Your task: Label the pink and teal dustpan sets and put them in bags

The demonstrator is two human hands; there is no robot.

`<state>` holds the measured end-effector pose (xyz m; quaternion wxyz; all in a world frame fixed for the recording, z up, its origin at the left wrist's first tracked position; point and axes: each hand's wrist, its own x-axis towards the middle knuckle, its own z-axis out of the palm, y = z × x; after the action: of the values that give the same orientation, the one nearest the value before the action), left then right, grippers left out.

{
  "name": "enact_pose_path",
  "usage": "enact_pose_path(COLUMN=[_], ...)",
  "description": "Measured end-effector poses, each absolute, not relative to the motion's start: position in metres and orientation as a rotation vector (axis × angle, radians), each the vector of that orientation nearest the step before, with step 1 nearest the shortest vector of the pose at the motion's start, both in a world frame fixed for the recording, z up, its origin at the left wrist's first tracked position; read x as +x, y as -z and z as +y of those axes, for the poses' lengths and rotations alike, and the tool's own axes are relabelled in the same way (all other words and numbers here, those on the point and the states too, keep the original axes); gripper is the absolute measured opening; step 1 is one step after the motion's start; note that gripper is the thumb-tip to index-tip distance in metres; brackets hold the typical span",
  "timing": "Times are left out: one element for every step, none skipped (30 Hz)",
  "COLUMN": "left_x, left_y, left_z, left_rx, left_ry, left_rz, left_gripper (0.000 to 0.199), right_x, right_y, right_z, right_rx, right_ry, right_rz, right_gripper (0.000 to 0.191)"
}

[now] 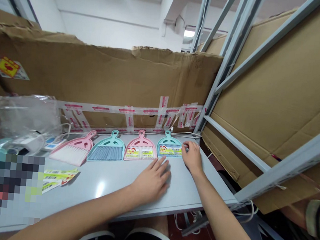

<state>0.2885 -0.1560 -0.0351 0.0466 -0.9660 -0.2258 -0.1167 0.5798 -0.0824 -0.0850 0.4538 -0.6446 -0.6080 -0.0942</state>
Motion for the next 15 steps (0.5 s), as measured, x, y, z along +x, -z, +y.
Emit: enact_pose_path(left_x=[0.279,0.267,0.253,0.237,0.218,0.196,0.171,0.145,0.117,0.090,0.063,0.039,0.018,0.001,-0.013], left_y=[0.033,0.030,0.028,0.026,0.024,0.023,0.023,0.023,0.024,0.026,0.028,0.030,0.031,0.032,0.032], left_z=[-0.166,-0.175,-0.184,-0.191,-0.197,-0.201,-0.203,-0.202,-0.200,-0.197,-0.192,-0.187,-0.182,-0.178,-0.174], left_rx=[-2.967,-2.988,-3.009,-3.017,-3.012,-2.991,-2.970,-2.935,-2.875,-2.786,-2.685,-2.592,-2.534,-2.505,-2.499], left_ry=[0.345,0.347,0.353,0.368,0.392,0.423,0.431,0.454,0.491,0.550,0.614,0.666,0.691,0.686,0.647], left_rz=[-0.633,-0.595,-0.577,-0.582,-0.622,-0.677,-0.733,-0.793,-0.878,-0.979,-1.090,-1.187,-1.266,-1.355,-1.459], left_gripper=[0.054,0.057,0.061,0.064,0.065,0.065,0.063,0.059,0.055,0.054,0.053,0.050,0.049,0.049,0.048], right_x=[0.580,0.579,0.579,0.578,0.577,0.575,0.573,0.569,0.564,0.558,0.551,0.543,0.533,0.522,0.510], right_y=[0.085,0.085,0.086,0.085,0.085,0.084,0.082,0.079,0.076,0.071,0.067,0.061,0.056,0.049,0.043], right_z=[-0.083,-0.084,-0.086,-0.088,-0.090,-0.092,-0.095,-0.098,-0.101,-0.104,-0.106,-0.108,-0.109,-0.109,-0.108], right_rx=[-1.591,-1.586,-1.576,-1.560,-1.541,-1.520,-1.495,-1.466,-1.436,-1.404,-1.371,-1.338,-1.307,-1.276,-1.247], right_ry=[0.249,0.267,0.285,0.303,0.320,0.335,0.350,0.364,0.377,0.386,0.393,0.395,0.393,0.384,0.367], right_rz=[-1.508,-1.512,-1.512,-1.511,-1.510,-1.511,-1.520,-1.533,-1.552,-1.579,-1.612,-1.646,-1.675,-1.698,-1.714], right_gripper=[0.018,0.018,0.017,0.017,0.018,0.018,0.018,0.018,0.018,0.018,0.017,0.017,0.016,0.015,0.014])
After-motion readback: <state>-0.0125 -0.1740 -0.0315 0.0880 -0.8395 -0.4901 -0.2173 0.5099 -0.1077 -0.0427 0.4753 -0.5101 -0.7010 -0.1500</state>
